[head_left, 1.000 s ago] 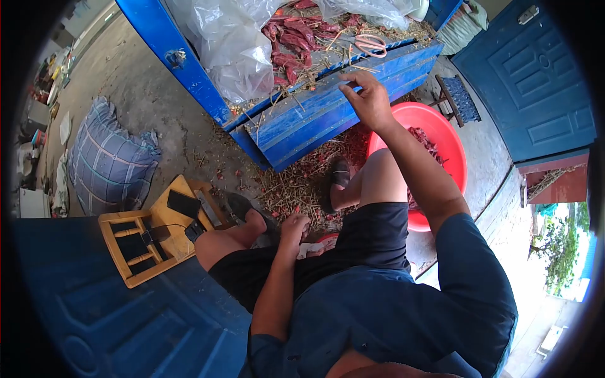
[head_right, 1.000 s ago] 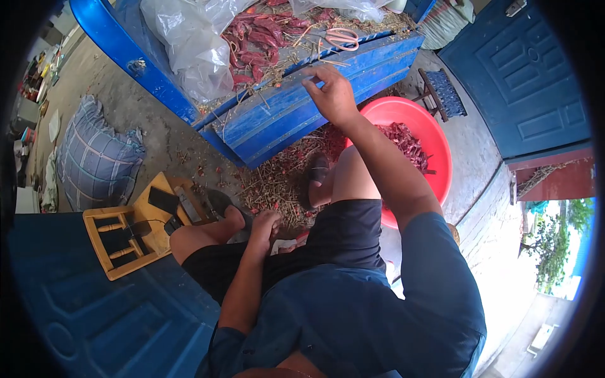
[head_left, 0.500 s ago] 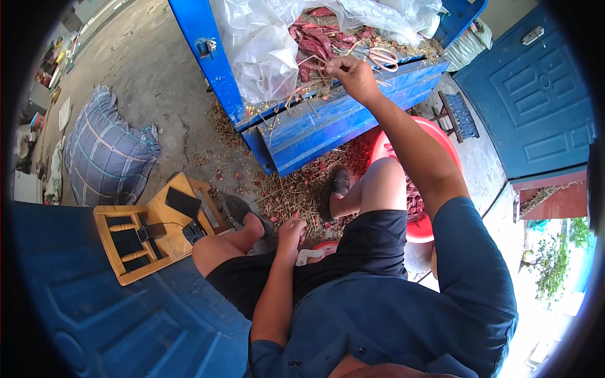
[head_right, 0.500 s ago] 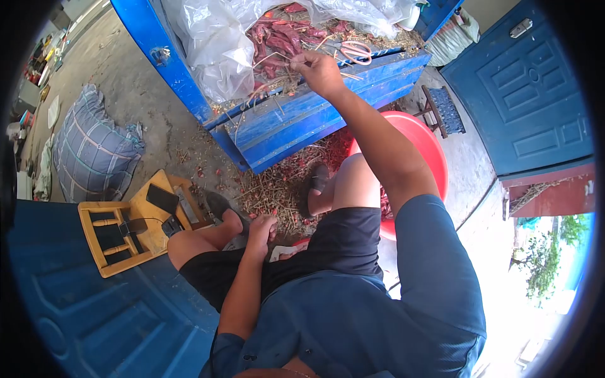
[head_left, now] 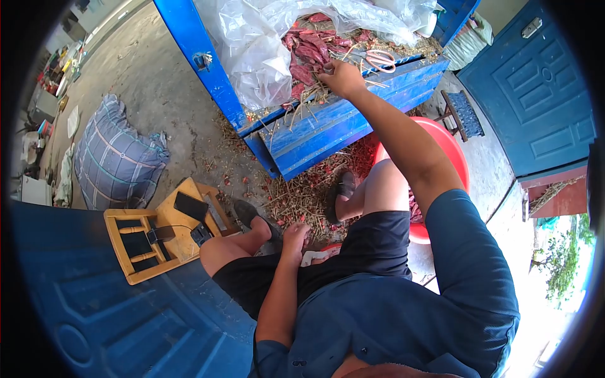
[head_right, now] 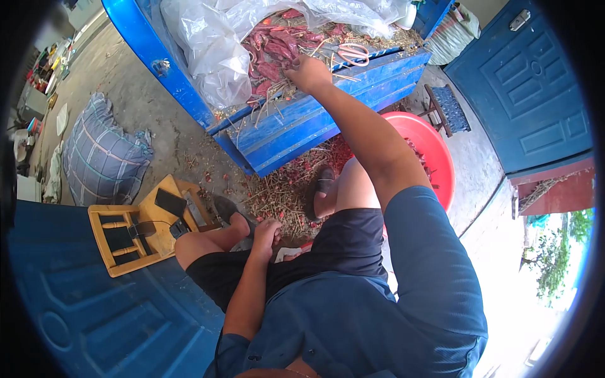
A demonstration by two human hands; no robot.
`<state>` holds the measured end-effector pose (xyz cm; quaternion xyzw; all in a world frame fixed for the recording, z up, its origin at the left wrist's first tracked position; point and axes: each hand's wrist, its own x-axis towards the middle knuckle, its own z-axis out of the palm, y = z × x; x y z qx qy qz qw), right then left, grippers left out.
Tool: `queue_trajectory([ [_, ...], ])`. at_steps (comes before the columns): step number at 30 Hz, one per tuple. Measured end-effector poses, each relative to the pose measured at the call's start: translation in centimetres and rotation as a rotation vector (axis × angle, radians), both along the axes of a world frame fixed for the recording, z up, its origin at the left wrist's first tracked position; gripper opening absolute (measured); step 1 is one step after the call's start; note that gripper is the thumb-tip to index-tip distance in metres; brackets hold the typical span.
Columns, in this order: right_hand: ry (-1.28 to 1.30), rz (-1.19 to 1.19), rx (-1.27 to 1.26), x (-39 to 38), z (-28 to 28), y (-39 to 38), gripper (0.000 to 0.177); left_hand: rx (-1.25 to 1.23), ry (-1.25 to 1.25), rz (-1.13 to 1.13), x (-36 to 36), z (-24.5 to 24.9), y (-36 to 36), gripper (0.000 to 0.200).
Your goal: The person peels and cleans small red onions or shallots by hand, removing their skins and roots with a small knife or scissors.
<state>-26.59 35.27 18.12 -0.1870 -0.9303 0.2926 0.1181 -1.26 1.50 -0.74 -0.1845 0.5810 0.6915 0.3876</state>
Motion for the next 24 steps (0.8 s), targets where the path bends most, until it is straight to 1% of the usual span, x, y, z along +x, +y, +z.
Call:
queue_trajectory([
  [2,-0.062,-0.021,0.059,-0.7,-0.1,0.3,0.041,0.004,-0.014,0.021,0.1,0.2,-0.1,0.014],
  [7,-0.012,0.010,0.030,0.0,-0.9,2.9,0.040,0.002,-0.034,0.041,-0.1,-0.1,-0.4,0.010],
  [9,-0.001,-0.074,-0.497,0.7,-1.0,3.5,0.028,-0.005,-0.029,0.035,-0.2,-0.1,-0.2,0.010],
  [10,-0.002,-0.077,-0.495,1.1,-0.9,3.7,0.028,-0.009,-0.038,0.032,-0.2,0.1,-0.2,0.009],
  [12,0.036,-0.101,-1.085,2.4,-0.1,4.0,0.016,-0.006,-0.044,0.022,-0.2,-0.1,0.0,0.009],
  [13,0.040,-0.089,-1.258,3.3,0.4,4.0,0.011,0.008,-0.041,0.026,-0.2,-0.4,-0.1,0.009],
  [14,0.048,-0.098,-1.253,4.1,0.8,4.0,0.011,0.024,-0.039,0.028,-0.1,-0.7,0.0,0.009],
  [16,0.104,-0.001,-1.489,5.8,1.2,3.9,0.012,0.030,-0.031,0.012,-0.2,-0.2,0.0,0.009],
  [17,0.113,0.038,-1.549,6.6,1.3,3.9,0.012,0.034,-0.023,0.008,-0.1,0.0,0.1,0.010],
  [18,0.124,0.021,-1.547,7.5,1.6,3.8,0.012,0.034,-0.027,-0.010,0.0,-0.2,0.1,0.010],
  [20,0.158,0.064,-1.627,9.1,2.2,3.3,0.015,0.035,-0.020,-0.027,0.0,-0.5,0.0,0.010],
  [21,0.170,0.066,-1.654,9.9,2.2,3.5,0.016,-0.026,-0.025,-0.036,0.2,-0.4,0.1,0.009],
  [22,0.182,0.058,-1.654,10.9,2.1,3.6,0.016,-0.029,-0.022,-0.049,0.3,-0.4,0.2,0.009],
  [24,0.313,0.092,-1.738,13.1,2.0,4.1,0.017,-0.016,-0.027,-0.044,0.3,-0.3,0.4,0.008],
])
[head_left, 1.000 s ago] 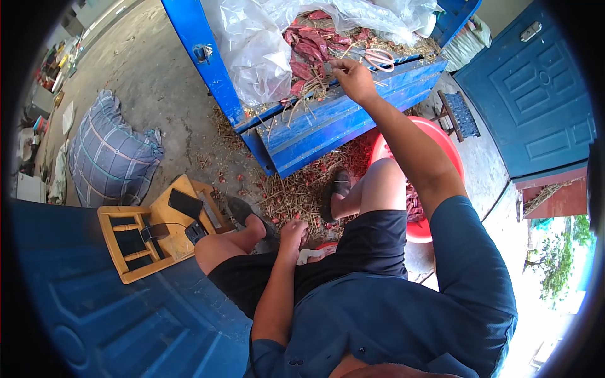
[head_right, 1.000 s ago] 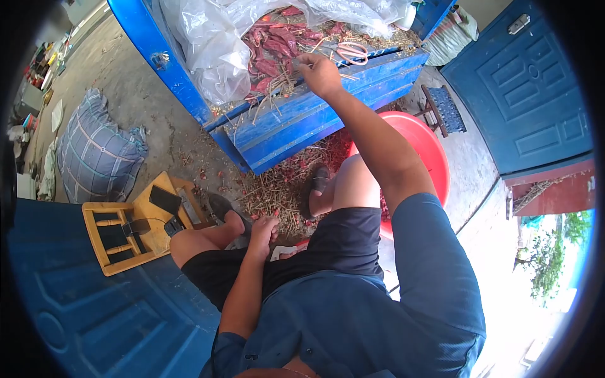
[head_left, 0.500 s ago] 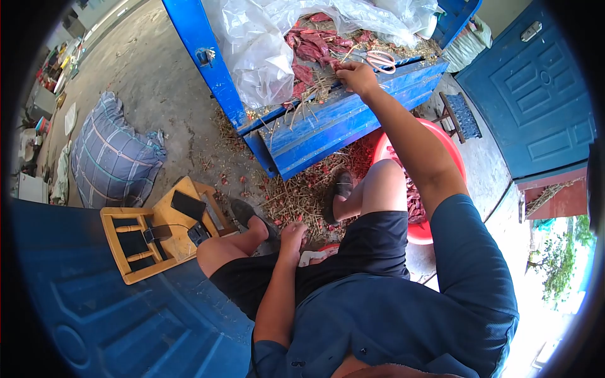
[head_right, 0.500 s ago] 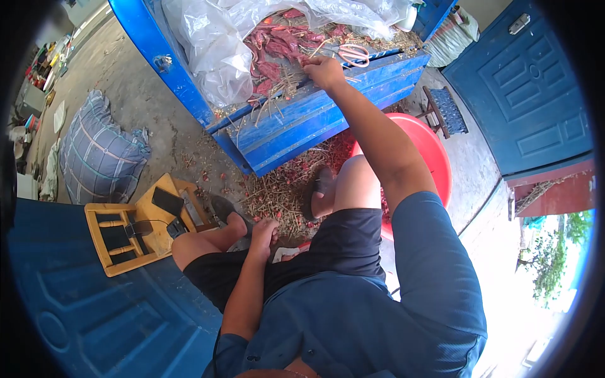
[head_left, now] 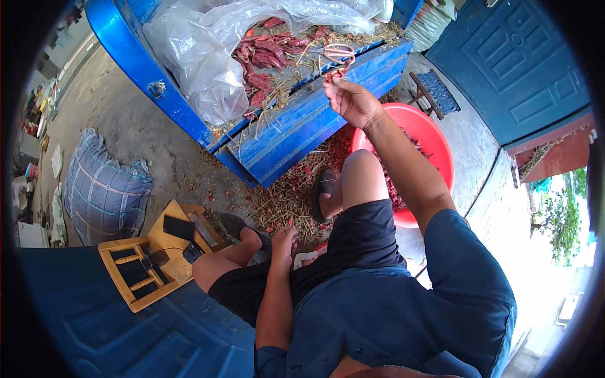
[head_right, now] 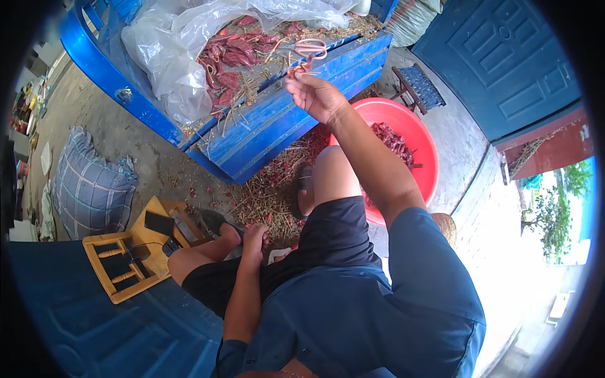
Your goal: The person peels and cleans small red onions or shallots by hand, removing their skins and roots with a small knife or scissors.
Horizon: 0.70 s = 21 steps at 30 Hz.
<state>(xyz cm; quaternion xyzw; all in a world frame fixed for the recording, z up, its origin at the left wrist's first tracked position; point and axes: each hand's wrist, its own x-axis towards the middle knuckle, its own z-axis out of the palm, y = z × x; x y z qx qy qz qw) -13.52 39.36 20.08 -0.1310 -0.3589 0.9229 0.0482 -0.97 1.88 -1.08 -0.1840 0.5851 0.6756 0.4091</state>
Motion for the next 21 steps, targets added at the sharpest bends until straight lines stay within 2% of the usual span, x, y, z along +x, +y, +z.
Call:
queue_trajectory([
  [3,0.057,-0.213,-0.124,5.3,-3.2,3.1,0.018,-0.003,0.020,0.026,0.2,-1.7,0.0,0.006],
  [4,0.074,-0.367,-0.193,7.8,-4.9,4.0,0.021,0.000,0.024,0.032,0.1,-1.6,-0.1,0.006],
  [5,-0.009,-0.548,-0.234,10.4,-7.2,4.9,0.030,0.027,-0.018,0.028,0.0,-1.6,-0.1,0.007],
  [7,-0.231,-0.656,-0.349,14.2,-10.4,4.9,0.037,0.053,-0.062,0.039,0.1,-1.4,-0.1,0.008],
  [8,-0.235,-0.648,-0.351,14.1,-11.2,4.6,0.037,0.043,-0.046,0.006,0.0,-1.2,0.1,0.009],
  [10,-0.248,-0.565,-0.086,13.9,-11.1,3.2,0.032,0.023,-0.035,-0.029,-0.1,-1.2,0.3,0.009],
  [12,-0.273,-0.576,-0.068,10.7,-9.1,2.2,0.027,0.049,-0.026,-0.049,-0.1,-1.0,0.7,0.009],
  [14,-0.249,-0.427,0.374,6.1,-5.6,0.3,0.023,0.029,-0.016,-0.049,0.1,-0.9,1.0,0.009],
  [18,-0.113,-0.251,0.836,-4.0,-0.9,-3.2,0.022,0.046,-0.008,0.000,-0.2,-1.4,0.8,0.009],
  [20,0.027,-0.189,1.096,-9.1,-1.4,-3.9,0.028,0.067,-0.023,0.022,-0.1,-1.9,-0.1,0.008],
  [21,0.026,-0.184,1.093,-10.3,-0.9,-4.8,0.028,0.033,-0.037,0.049,-0.2,-1.1,-0.3,0.008],
])
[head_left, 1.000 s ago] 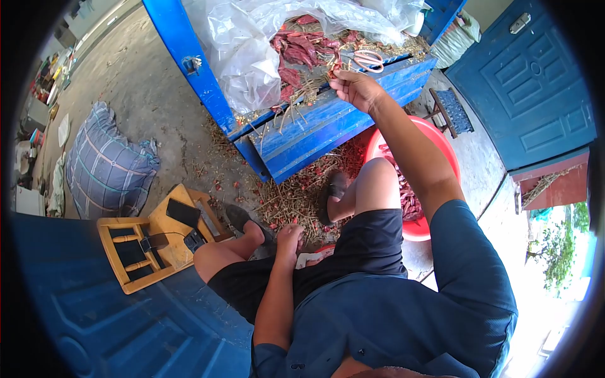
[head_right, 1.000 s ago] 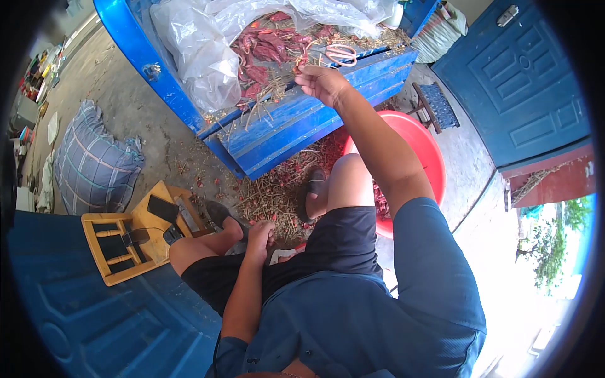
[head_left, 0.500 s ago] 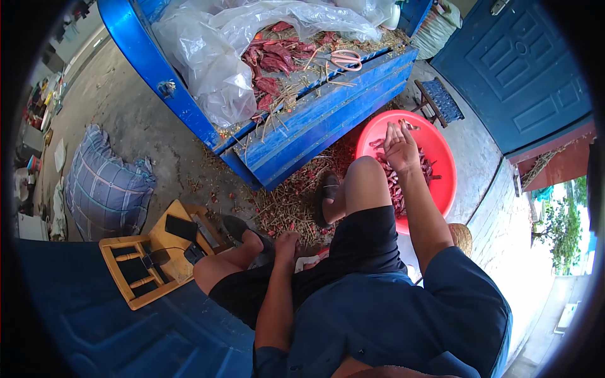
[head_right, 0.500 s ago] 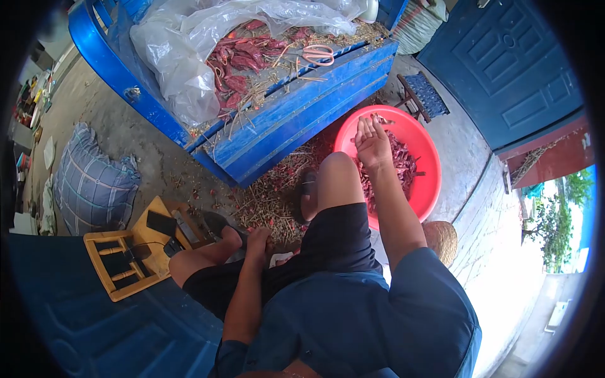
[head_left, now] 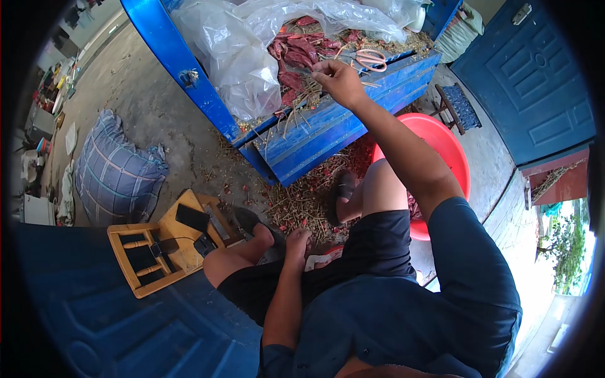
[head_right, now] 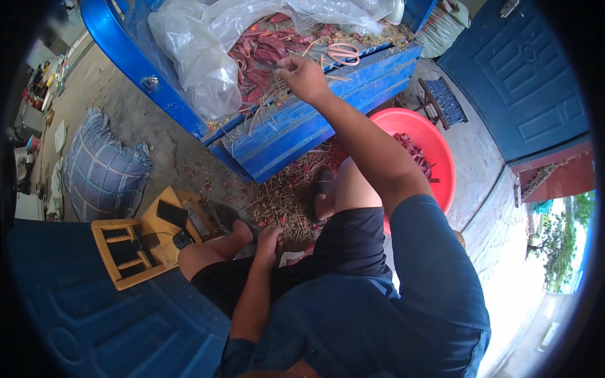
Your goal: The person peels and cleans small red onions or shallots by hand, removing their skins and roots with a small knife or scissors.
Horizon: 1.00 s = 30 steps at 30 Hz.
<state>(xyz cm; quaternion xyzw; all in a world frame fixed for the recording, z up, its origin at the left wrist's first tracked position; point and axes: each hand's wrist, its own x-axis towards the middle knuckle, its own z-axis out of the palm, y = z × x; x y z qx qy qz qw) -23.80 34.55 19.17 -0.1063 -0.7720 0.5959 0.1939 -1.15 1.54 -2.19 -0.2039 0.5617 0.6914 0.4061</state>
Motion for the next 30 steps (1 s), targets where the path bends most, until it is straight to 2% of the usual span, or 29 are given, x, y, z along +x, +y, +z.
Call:
queue_trajectory([
  [2,-0.166,-0.027,0.586,-2.1,1.9,-1.8,0.035,-0.036,-0.011,0.029,-0.4,0.2,-0.6,0.008],
  [3,-0.163,-0.023,0.585,-3.1,1.6,-2.4,0.035,-0.023,-0.016,0.041,-0.5,0.1,-0.9,0.007],
  [6,-0.315,0.027,0.872,-4.6,1.3,-4.2,0.042,-0.021,-0.001,0.066,-0.6,0.0,-1.4,0.007],
  [10,-0.384,0.007,0.849,-5.8,1.3,-3.9,0.040,-0.044,0.031,0.058,-0.6,0.6,-1.0,0.007],
  [14,-0.333,0.026,0.773,-5.2,0.5,-1.7,0.037,-0.024,0.017,0.048,-0.6,0.1,-0.6,0.006],
  [17,-0.287,0.010,0.811,-4.4,0.6,-0.3,0.035,0.008,0.018,0.052,-0.6,0.3,-0.3,0.007],
  [19,-0.301,-0.052,0.958,-3.5,0.9,-0.2,0.038,-0.011,0.023,0.022,-0.4,0.1,-0.2,0.008],
  [23,-0.358,-0.039,1.024,-2.5,1.7,-0.2,0.038,0.018,-0.001,0.036,-0.2,-0.1,-0.2,0.009],
  [26,-0.257,-0.032,1.057,-2.2,1.4,-0.8,0.038,-0.039,0.013,0.010,-0.1,0.1,-0.3,0.011],
  [30,-0.145,0.043,1.169,-2.4,0.9,-0.9,0.028,-0.071,0.000,0.006,0.1,0.2,-0.5,0.011],
])
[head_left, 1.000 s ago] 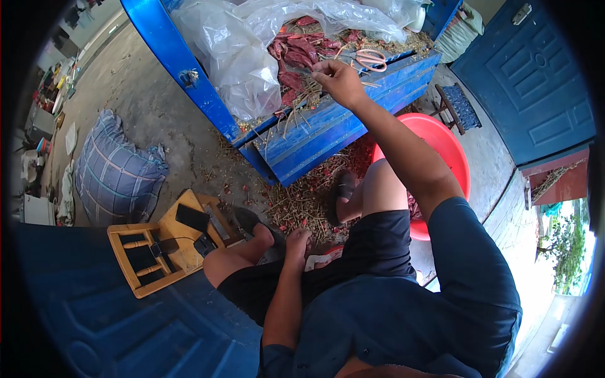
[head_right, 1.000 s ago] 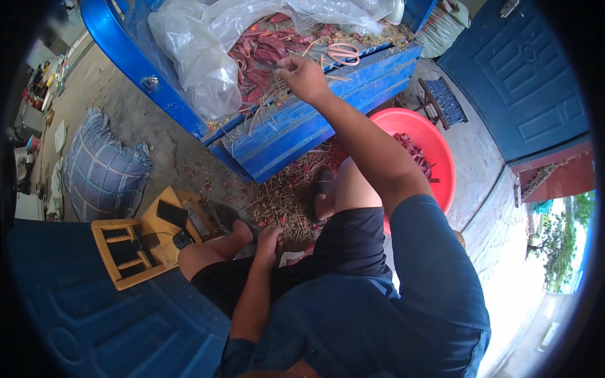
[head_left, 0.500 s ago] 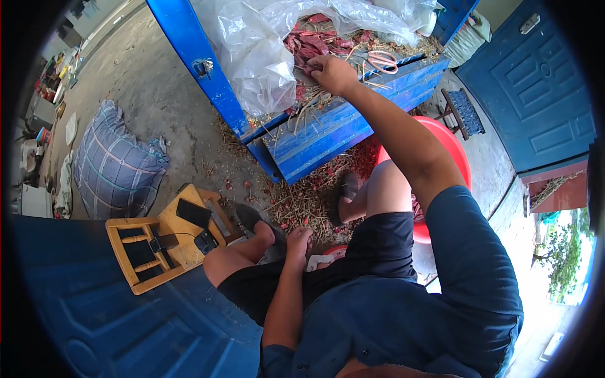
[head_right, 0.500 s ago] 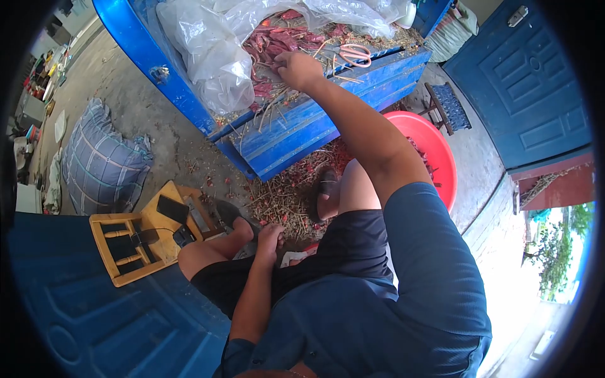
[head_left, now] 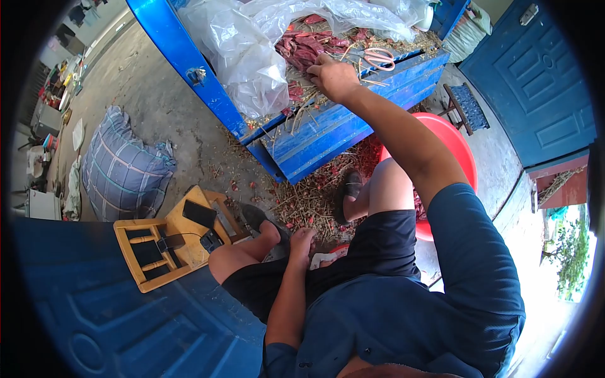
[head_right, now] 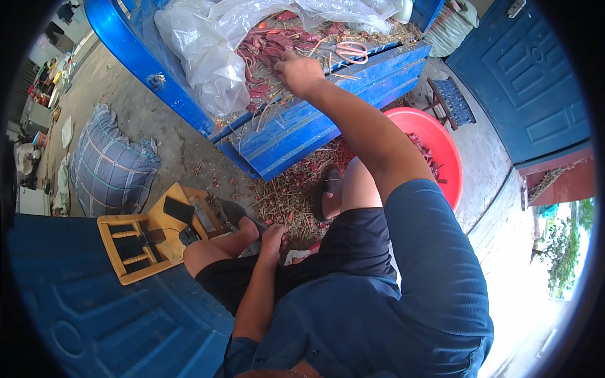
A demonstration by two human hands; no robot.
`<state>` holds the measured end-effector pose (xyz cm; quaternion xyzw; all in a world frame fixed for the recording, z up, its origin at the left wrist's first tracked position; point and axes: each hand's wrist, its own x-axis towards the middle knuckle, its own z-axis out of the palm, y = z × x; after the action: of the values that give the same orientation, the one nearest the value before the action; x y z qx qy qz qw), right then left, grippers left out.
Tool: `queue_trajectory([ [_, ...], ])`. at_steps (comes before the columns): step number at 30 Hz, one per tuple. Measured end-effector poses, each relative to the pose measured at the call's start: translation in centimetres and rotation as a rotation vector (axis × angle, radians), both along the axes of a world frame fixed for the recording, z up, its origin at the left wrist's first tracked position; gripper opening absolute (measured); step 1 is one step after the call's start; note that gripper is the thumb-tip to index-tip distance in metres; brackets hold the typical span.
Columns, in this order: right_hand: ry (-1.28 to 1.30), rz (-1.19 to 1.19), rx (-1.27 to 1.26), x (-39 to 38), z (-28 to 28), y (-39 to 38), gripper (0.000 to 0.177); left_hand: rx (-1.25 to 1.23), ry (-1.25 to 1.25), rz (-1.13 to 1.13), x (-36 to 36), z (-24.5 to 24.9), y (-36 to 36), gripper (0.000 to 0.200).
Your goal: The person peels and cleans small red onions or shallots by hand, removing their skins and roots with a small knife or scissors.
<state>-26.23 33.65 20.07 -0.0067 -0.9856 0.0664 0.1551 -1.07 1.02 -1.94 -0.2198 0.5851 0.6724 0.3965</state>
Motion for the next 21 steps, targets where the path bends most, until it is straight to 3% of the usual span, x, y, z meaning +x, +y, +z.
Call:
queue_trajectory([
  [5,0.032,0.108,-0.014,0.1,-0.5,0.2,0.023,0.024,-0.011,0.017,-0.1,-0.4,-0.2,0.009],
  [11,-0.121,0.044,0.012,-0.2,0.5,0.1,0.031,0.032,0.029,-0.008,0.0,-0.5,0.0,0.008],
  [13,-0.090,-0.046,-0.315,-1.6,-0.1,1.4,0.037,-0.002,0.031,-0.006,0.0,-0.4,0.0,0.007],
  [14,-0.087,-0.136,-0.354,-2.3,-0.4,2.3,0.040,0.002,0.031,0.002,-0.1,-0.4,0.0,0.007],
  [17,-0.179,-0.242,-0.238,-1.3,0.6,2.6,0.038,0.029,0.006,0.022,0.0,-0.4,-0.4,0.007],
  [21,-0.166,-0.183,-0.231,-1.1,-0.4,3.3,0.033,0.027,0.026,0.015,-0.2,-0.2,0.0,0.007],
])
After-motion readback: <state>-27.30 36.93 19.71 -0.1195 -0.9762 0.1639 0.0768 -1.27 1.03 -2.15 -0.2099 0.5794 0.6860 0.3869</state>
